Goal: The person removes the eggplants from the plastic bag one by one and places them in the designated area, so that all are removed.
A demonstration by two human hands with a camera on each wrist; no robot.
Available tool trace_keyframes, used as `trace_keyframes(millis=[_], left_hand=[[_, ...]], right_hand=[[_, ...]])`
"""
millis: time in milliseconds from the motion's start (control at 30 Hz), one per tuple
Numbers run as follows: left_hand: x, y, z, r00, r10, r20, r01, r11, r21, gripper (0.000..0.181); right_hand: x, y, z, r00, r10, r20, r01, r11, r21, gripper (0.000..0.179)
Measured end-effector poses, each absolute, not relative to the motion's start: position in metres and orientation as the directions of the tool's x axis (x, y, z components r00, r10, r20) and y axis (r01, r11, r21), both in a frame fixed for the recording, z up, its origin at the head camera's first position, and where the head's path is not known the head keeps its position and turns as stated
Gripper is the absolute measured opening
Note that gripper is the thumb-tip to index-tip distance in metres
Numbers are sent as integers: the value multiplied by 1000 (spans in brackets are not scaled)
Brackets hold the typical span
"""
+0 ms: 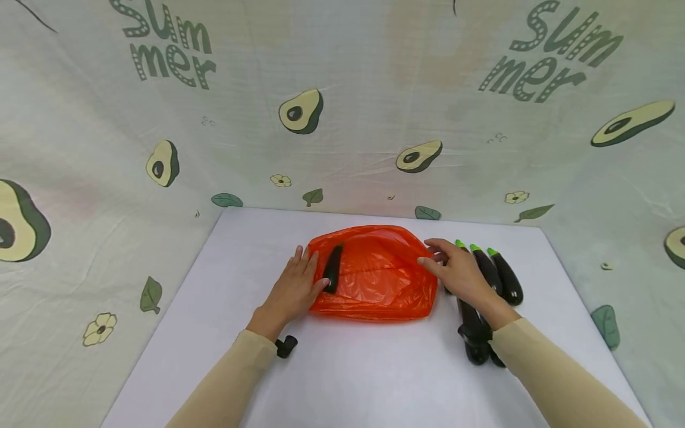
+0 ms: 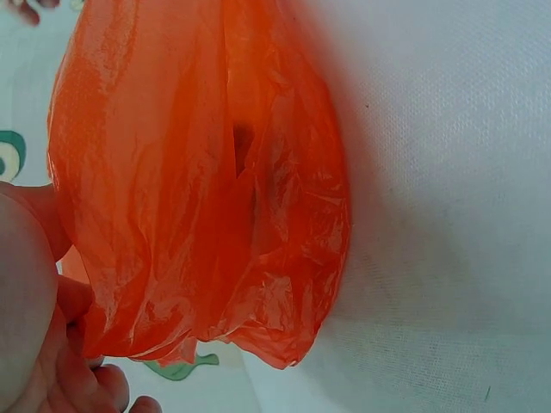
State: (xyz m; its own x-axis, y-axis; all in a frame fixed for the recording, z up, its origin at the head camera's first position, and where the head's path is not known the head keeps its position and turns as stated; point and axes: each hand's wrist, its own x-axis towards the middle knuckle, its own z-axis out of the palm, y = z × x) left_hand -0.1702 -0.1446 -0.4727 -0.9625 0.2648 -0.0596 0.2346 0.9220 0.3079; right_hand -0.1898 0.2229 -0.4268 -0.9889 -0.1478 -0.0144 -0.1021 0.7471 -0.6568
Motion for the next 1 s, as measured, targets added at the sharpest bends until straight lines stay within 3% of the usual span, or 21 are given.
trace_keyframes(millis=[600,1000], left_hand=[[-174,-144,-471,-959,278,-53,257,934,250,82],[-176,-150,-471,-946,323,-9,317,934,162,73]], right_hand=[[-218,95,-455,-982,-190,-25,-94,589,-803,64],[-230,44,-488,-983,-172,-60,-62,627,-777,77]])
